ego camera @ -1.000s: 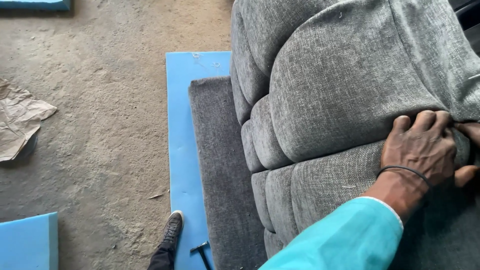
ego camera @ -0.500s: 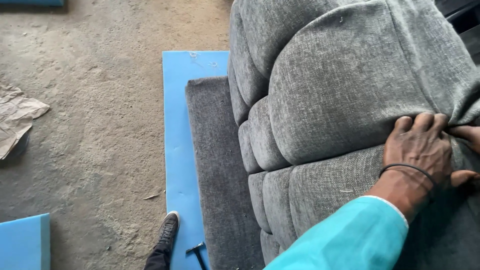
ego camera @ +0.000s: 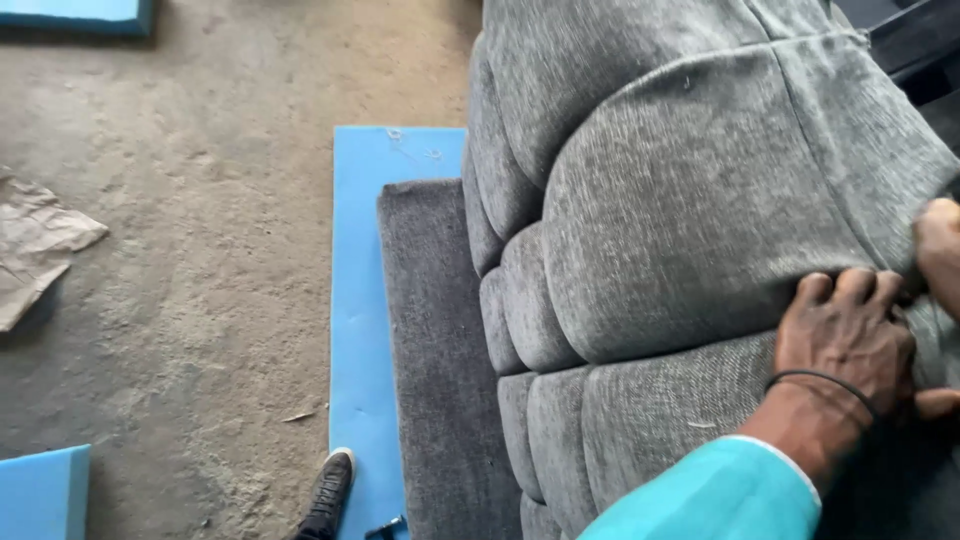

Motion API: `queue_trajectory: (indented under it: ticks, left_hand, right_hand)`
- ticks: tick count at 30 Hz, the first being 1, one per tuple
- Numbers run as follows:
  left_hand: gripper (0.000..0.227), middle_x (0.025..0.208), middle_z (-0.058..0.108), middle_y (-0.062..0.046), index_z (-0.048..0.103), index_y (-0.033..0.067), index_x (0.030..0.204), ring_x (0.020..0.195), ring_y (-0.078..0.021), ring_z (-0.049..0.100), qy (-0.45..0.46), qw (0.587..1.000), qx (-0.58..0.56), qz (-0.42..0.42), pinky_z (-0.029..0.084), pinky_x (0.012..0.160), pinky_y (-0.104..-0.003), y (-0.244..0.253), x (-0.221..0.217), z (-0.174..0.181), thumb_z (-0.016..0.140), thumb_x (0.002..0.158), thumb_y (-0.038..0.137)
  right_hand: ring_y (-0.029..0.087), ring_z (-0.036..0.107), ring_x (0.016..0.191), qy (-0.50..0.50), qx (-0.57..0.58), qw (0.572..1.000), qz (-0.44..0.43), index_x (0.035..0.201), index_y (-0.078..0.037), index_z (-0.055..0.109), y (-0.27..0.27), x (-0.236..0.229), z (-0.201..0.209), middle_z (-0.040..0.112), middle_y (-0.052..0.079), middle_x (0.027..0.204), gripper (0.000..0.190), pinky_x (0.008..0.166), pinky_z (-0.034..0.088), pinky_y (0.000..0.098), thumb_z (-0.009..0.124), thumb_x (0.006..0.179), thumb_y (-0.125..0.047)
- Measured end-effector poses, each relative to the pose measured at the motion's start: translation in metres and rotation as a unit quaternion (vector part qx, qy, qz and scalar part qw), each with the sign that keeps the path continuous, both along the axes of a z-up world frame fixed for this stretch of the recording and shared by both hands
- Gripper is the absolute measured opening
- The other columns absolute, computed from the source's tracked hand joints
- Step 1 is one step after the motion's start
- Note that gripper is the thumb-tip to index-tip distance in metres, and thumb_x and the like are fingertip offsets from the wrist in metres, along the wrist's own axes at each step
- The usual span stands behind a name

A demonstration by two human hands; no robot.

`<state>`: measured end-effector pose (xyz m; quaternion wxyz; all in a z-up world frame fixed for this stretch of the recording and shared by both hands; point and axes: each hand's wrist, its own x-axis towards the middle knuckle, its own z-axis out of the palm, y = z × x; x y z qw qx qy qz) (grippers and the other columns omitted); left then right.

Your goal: Fitting and smoothing a grey fabric cover over a large upholstered furniture component.

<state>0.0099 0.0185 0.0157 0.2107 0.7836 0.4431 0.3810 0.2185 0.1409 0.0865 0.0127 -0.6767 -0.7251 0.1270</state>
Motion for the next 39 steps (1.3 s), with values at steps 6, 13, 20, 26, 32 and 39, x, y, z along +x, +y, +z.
queue_trajectory:
  ticks: [6, 13, 20, 26, 32, 39]
  left_hand:
    - [0.049, 0.141, 0.088, -0.004, 0.104, 0.0221, 0.110, 0.146, -0.0335, 0.076, -0.037, 0.998, 0.026, -0.051, 0.046, 0.124, -0.058, 0.006, -0.008, -0.014, 0.074, 0.084, 0.051]
    - [0.070, 0.193, 0.057, -0.026, 0.056, 0.0108, 0.178, 0.183, -0.0578, 0.058, -0.238, 0.966, 0.080, -0.058, 0.038, 0.148, -0.077, 0.004, -0.278, -0.015, 0.056, 0.123, 0.054]
    - [0.119, 0.208, 0.031, -0.015, 0.031, 0.0111, 0.196, 0.195, -0.0408, 0.027, -0.091, 0.991, 0.043, 0.084, 0.025, 0.156, -0.066, 0.149, -0.258, -0.030, 0.059, 0.105, 0.083]
    - [0.122, 0.179, 0.056, -0.014, 0.053, 0.0088, 0.182, 0.164, -0.0390, 0.051, 0.039, 0.981, 0.068, 0.180, 0.044, 0.128, -0.069, 0.220, -0.217, 0.008, 0.058, 0.094, 0.093]
    - [0.035, 0.132, 0.076, -0.012, 0.075, 0.0147, 0.130, 0.121, -0.0361, 0.070, 0.031, 0.975, 0.079, 0.207, 0.054, 0.099, -0.056, 0.260, -0.201, 0.023, 0.076, 0.111, 0.044]
    - [0.023, 0.123, 0.075, -0.005, 0.073, 0.0195, 0.122, 0.119, -0.0356, 0.067, 0.004, 0.973, 0.120, 0.198, 0.050, 0.094, -0.054, 0.284, -0.200, 0.011, 0.069, 0.099, 0.014]
  right_hand:
    - [0.017, 0.023, 0.194, 0.221, -0.004, 0.964, -0.146, 0.187, -0.026, 0.054, -0.014, -0.185, 0.035, 0.031, 0.009, 0.209, 0.069, 0.154, 0.007, 0.0350, 0.039, 0.124, -0.053]
    - [0.030, 0.013, 0.194, 0.057, 0.075, 0.991, -0.091, 0.198, -0.014, 0.028, 0.006, -0.168, -0.007, 0.019, 0.010, 0.210, 0.096, 0.154, 0.007, 0.0468, 0.040, 0.117, -0.064]
    - [0.032, 0.014, 0.193, 0.043, 0.074, 0.991, -0.099, 0.197, -0.020, 0.026, 0.002, -0.185, 0.003, 0.019, 0.008, 0.210, 0.110, 0.152, 0.010, 0.0594, 0.028, 0.107, -0.083]
    - [0.033, 0.023, 0.192, 0.018, 0.098, 0.990, -0.102, 0.197, -0.022, 0.035, 0.003, -0.188, 0.004, 0.030, 0.008, 0.208, 0.105, 0.147, 0.020, 0.0660, 0.030, 0.110, -0.080]
    - [0.039, 0.037, 0.183, 0.012, 0.109, 0.983, -0.148, 0.187, -0.026, 0.051, 0.019, -0.187, 0.009, 0.045, 0.005, 0.202, 0.094, 0.138, 0.027, 0.0782, 0.042, 0.108, -0.076]
    - [0.047, 0.051, 0.179, -0.016, 0.334, 0.928, 0.165, 0.189, -0.009, 0.059, 0.160, -0.177, -0.022, 0.058, 0.025, 0.191, 0.080, 0.148, 0.037, 0.0665, 0.081, 0.114, -0.025]
